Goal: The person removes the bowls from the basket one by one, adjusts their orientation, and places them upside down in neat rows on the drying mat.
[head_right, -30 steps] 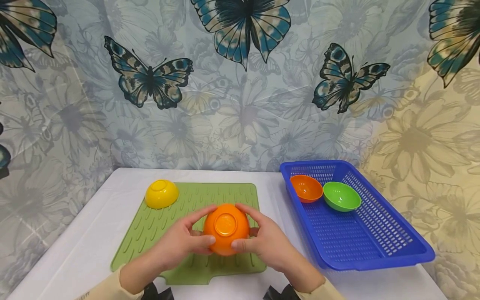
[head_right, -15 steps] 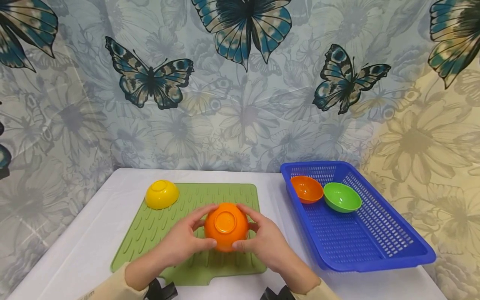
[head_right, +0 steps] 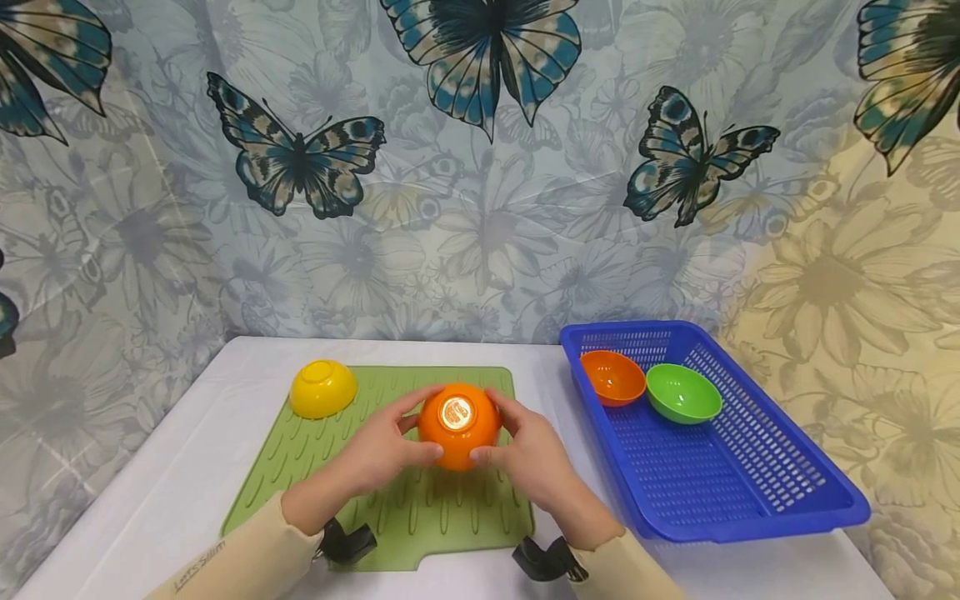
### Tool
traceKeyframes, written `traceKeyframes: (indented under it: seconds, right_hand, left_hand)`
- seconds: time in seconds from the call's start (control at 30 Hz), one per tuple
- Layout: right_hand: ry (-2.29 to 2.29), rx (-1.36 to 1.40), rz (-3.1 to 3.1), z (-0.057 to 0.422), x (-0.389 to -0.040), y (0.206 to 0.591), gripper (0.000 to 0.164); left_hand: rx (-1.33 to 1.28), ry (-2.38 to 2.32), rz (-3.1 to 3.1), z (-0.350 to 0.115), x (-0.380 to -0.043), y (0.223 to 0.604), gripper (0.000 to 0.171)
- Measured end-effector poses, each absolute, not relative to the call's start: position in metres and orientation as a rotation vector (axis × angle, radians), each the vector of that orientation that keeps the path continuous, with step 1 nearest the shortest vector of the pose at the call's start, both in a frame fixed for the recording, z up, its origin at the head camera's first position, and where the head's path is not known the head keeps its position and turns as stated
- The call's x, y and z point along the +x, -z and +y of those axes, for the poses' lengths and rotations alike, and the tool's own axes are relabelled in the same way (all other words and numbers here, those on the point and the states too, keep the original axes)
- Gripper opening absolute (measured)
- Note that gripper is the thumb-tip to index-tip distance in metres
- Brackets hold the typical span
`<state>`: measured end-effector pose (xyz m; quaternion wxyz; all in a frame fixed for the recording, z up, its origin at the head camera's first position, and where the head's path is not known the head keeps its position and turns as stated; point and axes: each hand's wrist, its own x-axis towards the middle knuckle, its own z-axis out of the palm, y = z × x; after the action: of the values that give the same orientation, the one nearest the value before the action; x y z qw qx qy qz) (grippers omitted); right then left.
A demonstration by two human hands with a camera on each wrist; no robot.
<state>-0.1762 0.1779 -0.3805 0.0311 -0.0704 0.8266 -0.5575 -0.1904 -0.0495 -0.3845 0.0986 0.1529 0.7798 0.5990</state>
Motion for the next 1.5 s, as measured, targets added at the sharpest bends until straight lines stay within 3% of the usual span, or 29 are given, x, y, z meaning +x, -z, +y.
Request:
traceKeyframes:
  seconds: [0.23,0.77,1.5]
  right_hand:
    - [1.768,-0.289,2.514,0.185,-0.209,0.383,0.084]
    - [1.830,-0.128,2.343,0.199,-0.276,0.406,0.082]
    - [1.826,-0.041,2.292,0.208,-0.305,0.426,0.085]
  left_hand:
    - [0.360,-1.843,2.177,-0.037,-0.225,0.384,0.080]
    - [0.322,-1.830,2.159,-0.019,-0.291,0.403,0.080]
    - [0.295,-1.760,2.194,0.000,-0.318,0.425,0.080]
